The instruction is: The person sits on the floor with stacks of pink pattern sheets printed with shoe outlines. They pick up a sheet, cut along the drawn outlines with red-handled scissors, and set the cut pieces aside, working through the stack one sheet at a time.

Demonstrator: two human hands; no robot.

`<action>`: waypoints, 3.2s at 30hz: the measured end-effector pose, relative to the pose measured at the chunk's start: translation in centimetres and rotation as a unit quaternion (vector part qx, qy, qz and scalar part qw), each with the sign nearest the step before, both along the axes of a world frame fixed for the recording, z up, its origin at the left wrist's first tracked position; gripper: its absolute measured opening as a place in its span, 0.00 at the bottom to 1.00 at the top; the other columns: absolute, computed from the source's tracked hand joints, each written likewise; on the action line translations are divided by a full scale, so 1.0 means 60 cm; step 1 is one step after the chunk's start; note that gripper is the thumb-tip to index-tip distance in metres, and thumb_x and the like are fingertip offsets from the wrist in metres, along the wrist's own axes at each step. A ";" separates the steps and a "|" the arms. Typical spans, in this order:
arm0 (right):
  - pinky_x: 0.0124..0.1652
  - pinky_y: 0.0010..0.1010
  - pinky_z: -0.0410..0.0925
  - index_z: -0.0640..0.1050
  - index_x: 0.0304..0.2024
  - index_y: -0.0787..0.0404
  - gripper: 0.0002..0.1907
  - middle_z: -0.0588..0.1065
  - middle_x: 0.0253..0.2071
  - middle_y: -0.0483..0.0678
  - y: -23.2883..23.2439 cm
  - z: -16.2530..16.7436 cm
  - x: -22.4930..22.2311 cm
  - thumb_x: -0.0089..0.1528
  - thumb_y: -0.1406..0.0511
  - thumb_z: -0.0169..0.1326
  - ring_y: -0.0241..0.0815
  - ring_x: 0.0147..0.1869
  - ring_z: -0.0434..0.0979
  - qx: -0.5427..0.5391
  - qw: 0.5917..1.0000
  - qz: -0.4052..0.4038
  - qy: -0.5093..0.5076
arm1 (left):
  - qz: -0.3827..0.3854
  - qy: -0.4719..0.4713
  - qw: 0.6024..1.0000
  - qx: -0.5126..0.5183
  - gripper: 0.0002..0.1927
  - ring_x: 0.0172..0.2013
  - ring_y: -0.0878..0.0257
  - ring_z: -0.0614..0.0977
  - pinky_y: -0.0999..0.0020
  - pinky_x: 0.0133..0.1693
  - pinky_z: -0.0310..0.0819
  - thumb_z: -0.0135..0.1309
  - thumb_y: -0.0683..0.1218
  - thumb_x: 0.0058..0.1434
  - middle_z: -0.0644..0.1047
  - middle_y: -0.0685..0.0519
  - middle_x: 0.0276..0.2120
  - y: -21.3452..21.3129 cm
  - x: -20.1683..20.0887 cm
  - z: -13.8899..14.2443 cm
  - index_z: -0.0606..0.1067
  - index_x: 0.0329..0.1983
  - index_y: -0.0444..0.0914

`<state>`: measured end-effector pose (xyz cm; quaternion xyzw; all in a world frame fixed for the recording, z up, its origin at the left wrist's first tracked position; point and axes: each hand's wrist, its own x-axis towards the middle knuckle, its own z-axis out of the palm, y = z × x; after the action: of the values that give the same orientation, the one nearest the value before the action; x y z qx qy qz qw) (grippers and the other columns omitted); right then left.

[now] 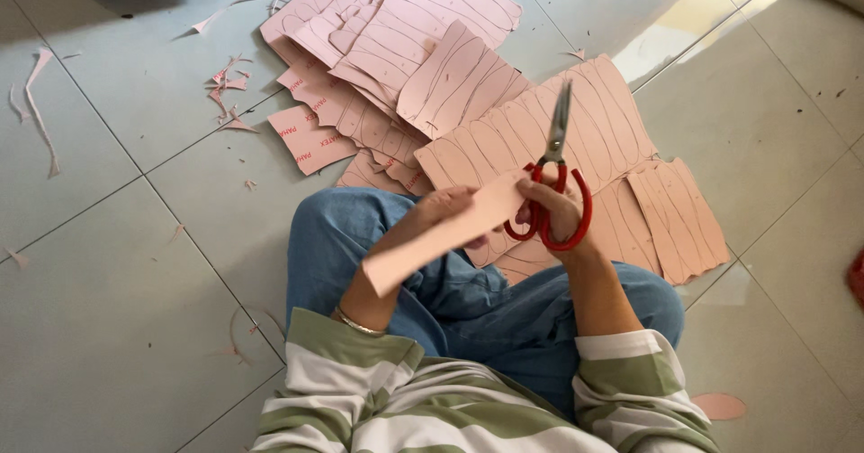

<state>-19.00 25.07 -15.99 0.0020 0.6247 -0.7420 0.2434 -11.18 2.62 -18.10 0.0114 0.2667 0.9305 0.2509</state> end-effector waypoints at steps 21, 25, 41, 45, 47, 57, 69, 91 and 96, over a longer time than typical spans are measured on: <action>0.29 0.25 0.63 0.75 0.51 0.66 0.22 0.68 0.27 0.44 -0.039 -0.024 0.026 0.67 0.54 0.49 0.33 0.28 0.67 0.114 0.977 0.151 0.098 | 0.330 -0.001 0.911 -0.247 0.10 0.43 0.63 0.84 0.67 0.45 0.84 0.49 0.44 0.72 0.79 0.49 0.44 0.042 -0.032 -0.029 0.69 0.51 0.32; 0.32 0.25 0.66 0.75 0.56 0.67 0.31 0.68 0.32 0.42 -0.035 -0.027 0.031 0.65 0.49 0.43 0.33 0.32 0.68 0.170 0.953 0.227 0.103 | 0.374 -0.005 0.894 -0.246 0.13 0.42 0.63 0.83 0.66 0.44 0.85 0.54 0.40 0.68 0.78 0.49 0.44 0.028 -0.033 -0.008 0.66 0.52 0.34; 0.30 0.27 0.66 0.75 0.51 0.71 0.47 0.66 0.31 0.43 -0.037 -0.023 0.041 0.60 0.33 0.44 0.34 0.30 0.68 0.141 0.944 0.273 0.116 | 0.380 0.038 0.895 -0.230 0.13 0.38 0.64 0.82 0.67 0.43 0.83 0.54 0.36 0.68 0.78 0.46 0.39 0.016 -0.023 0.018 0.64 0.50 0.32; 0.28 0.26 0.65 0.77 0.48 0.70 0.48 0.67 0.29 0.42 -0.041 -0.016 0.043 0.59 0.31 0.43 0.33 0.28 0.67 0.143 0.946 0.264 0.122 | 0.380 0.021 0.891 -0.249 0.15 0.39 0.63 0.83 0.67 0.43 0.85 0.55 0.36 0.66 0.79 0.46 0.41 0.016 -0.025 0.019 0.63 0.51 0.33; 0.27 0.26 0.65 0.77 0.46 0.69 0.49 0.67 0.27 0.42 -0.043 -0.013 0.045 0.58 0.30 0.42 0.33 0.27 0.67 0.154 0.947 0.255 0.118 | 0.379 0.006 0.887 -0.263 0.16 0.39 0.62 0.84 0.66 0.42 0.85 0.55 0.36 0.65 0.78 0.46 0.43 0.016 -0.026 0.021 0.63 0.51 0.34; 0.21 0.26 0.63 0.79 0.39 0.67 0.53 0.68 0.22 0.41 -0.051 -0.007 0.049 0.54 0.25 0.37 0.32 0.21 0.67 0.187 0.946 0.227 0.137 | 0.384 0.005 0.890 -0.244 0.16 0.42 0.62 0.83 0.68 0.44 0.85 0.54 0.36 0.67 0.78 0.45 0.45 0.020 -0.025 0.018 0.63 0.53 0.33; 0.16 0.25 0.59 0.79 0.36 0.68 0.50 0.66 0.16 0.42 -0.040 -0.012 0.044 0.57 0.27 0.38 0.31 0.16 0.63 0.172 0.947 0.245 0.113 | 0.373 -0.006 0.891 -0.259 0.16 0.42 0.61 0.84 0.69 0.42 0.86 0.54 0.37 0.66 0.78 0.44 0.46 0.014 -0.026 0.012 0.63 0.53 0.32; 0.15 0.24 0.59 0.81 0.39 0.67 0.30 0.66 0.16 0.41 -0.034 -0.015 0.034 0.66 0.46 0.47 0.31 0.14 0.63 0.092 0.972 0.202 0.082 | 0.398 -0.022 0.899 -0.182 0.13 0.42 0.65 0.82 0.72 0.44 0.81 0.57 0.39 0.66 0.79 0.50 0.44 0.021 -0.029 -0.020 0.70 0.52 0.35; 0.25 0.24 0.66 0.79 0.40 0.63 0.15 0.72 0.23 0.42 -0.043 -0.018 0.030 0.64 0.56 0.55 0.32 0.24 0.72 0.124 0.979 0.128 0.099 | 0.382 0.009 0.906 -0.182 0.07 0.37 0.65 0.78 0.71 0.40 0.75 0.63 0.38 0.66 0.79 0.51 0.38 0.052 -0.019 -0.030 0.77 0.45 0.33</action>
<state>-17.23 22.47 -17.05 -0.1210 0.7281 -0.6178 0.2712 -12.30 5.72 -19.90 -0.1286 0.4177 0.8901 -0.1289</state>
